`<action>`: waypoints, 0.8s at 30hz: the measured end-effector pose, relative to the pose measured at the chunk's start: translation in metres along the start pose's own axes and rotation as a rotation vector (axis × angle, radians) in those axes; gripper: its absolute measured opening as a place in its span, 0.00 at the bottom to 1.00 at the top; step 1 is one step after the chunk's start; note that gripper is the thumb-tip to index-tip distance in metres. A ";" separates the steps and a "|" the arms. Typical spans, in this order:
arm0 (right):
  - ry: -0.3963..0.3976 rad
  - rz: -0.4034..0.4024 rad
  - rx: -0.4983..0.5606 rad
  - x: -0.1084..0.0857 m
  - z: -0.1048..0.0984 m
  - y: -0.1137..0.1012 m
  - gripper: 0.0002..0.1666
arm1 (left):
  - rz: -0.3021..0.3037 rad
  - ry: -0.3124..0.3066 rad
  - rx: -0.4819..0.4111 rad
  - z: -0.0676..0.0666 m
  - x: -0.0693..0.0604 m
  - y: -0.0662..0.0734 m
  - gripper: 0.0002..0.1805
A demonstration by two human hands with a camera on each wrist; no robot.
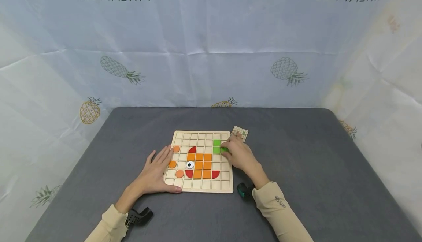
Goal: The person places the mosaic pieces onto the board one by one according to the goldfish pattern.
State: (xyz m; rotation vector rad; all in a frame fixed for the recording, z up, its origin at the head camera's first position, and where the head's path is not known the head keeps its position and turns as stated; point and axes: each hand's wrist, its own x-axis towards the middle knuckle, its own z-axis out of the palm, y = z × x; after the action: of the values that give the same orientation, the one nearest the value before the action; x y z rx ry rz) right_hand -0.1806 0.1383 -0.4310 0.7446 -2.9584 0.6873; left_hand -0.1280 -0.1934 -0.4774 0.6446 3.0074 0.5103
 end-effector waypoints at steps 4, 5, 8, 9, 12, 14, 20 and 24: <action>-0.003 0.000 -0.024 0.001 0.001 -0.001 0.17 | -0.002 0.000 0.004 0.000 0.000 0.000 0.79; -0.003 0.002 -0.028 0.001 0.001 -0.002 0.17 | -0.002 0.000 0.004 0.000 0.000 0.000 0.79; 0.002 -0.010 -0.035 0.001 0.001 -0.002 0.17 | 0.000 0.005 -0.003 0.000 0.000 0.000 0.79; 0.006 -0.014 -0.035 0.001 0.001 -0.002 0.17 | 0.000 0.005 -0.006 0.000 0.000 0.000 0.79; 0.018 -0.025 -0.034 0.001 0.000 -0.001 0.17 | -0.001 0.008 -0.012 0.000 0.000 0.000 0.79; 0.019 -0.020 -0.035 0.001 0.000 -0.001 0.17 | -0.003 0.008 -0.012 0.000 0.000 0.000 0.79; 0.002 -0.010 -0.035 0.002 -0.001 -0.001 0.16 | 0.000 0.009 -0.021 0.000 0.000 0.000 0.79; -0.010 -0.009 -0.038 0.003 -0.001 -0.001 0.17 | 0.004 0.008 -0.027 0.000 -0.001 0.000 0.79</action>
State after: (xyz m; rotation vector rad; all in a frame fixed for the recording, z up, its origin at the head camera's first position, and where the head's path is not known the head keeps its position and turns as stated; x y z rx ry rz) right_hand -0.1834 0.1368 -0.4294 0.7601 -2.9667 0.6261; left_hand -0.1275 -0.1939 -0.4774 0.6479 3.0018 0.5546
